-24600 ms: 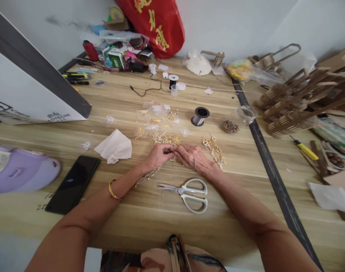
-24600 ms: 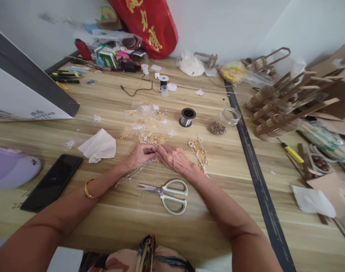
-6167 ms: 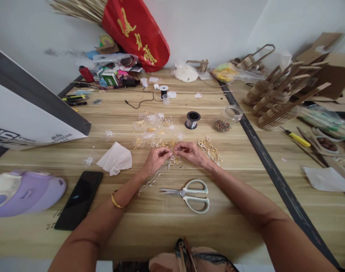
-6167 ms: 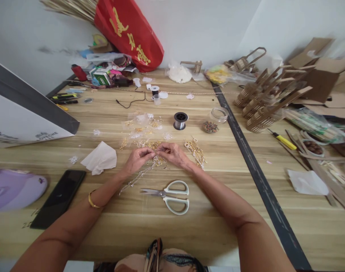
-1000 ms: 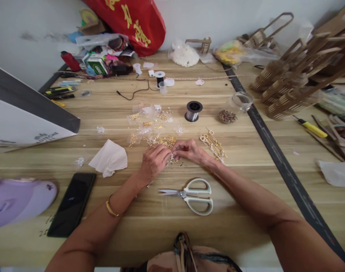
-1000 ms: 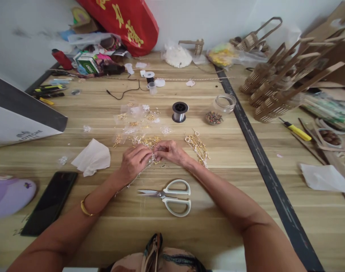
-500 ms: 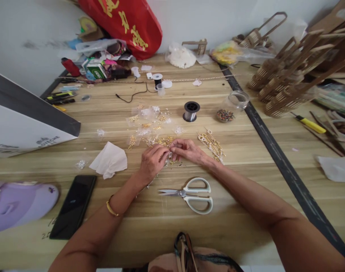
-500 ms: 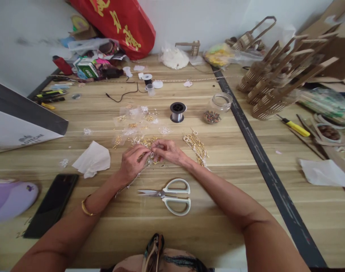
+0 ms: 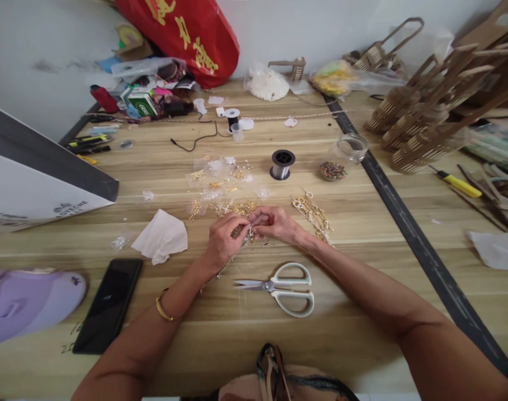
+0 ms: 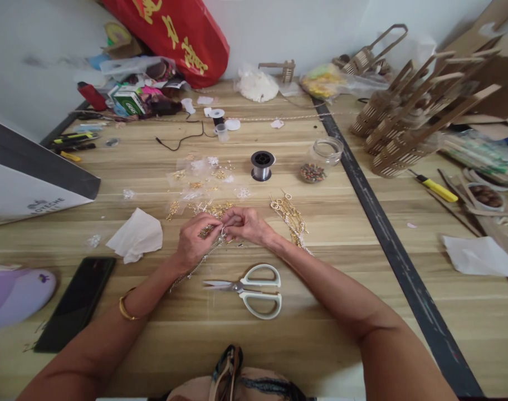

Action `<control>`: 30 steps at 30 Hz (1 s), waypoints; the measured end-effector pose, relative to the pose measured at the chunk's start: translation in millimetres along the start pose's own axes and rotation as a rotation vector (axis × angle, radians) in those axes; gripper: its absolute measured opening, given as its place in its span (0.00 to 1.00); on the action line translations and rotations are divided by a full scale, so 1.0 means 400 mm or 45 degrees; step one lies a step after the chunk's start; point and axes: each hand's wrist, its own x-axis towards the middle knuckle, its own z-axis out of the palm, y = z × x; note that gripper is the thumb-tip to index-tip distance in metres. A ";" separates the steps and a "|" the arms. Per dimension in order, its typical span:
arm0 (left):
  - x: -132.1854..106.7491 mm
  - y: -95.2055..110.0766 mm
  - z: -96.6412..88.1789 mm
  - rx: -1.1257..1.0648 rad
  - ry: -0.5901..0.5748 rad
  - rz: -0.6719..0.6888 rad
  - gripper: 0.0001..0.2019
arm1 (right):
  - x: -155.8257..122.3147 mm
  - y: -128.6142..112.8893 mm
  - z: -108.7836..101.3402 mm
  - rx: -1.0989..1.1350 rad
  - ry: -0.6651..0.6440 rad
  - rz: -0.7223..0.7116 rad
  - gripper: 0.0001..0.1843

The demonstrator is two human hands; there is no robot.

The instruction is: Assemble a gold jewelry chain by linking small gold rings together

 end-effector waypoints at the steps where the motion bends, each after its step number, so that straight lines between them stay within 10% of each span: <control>1: -0.001 -0.003 0.000 0.016 0.008 0.011 0.03 | 0.000 -0.001 0.001 0.009 -0.006 0.004 0.12; 30: -0.006 -0.013 0.002 0.194 0.014 0.141 0.02 | 0.003 0.011 0.012 0.048 0.078 -0.042 0.11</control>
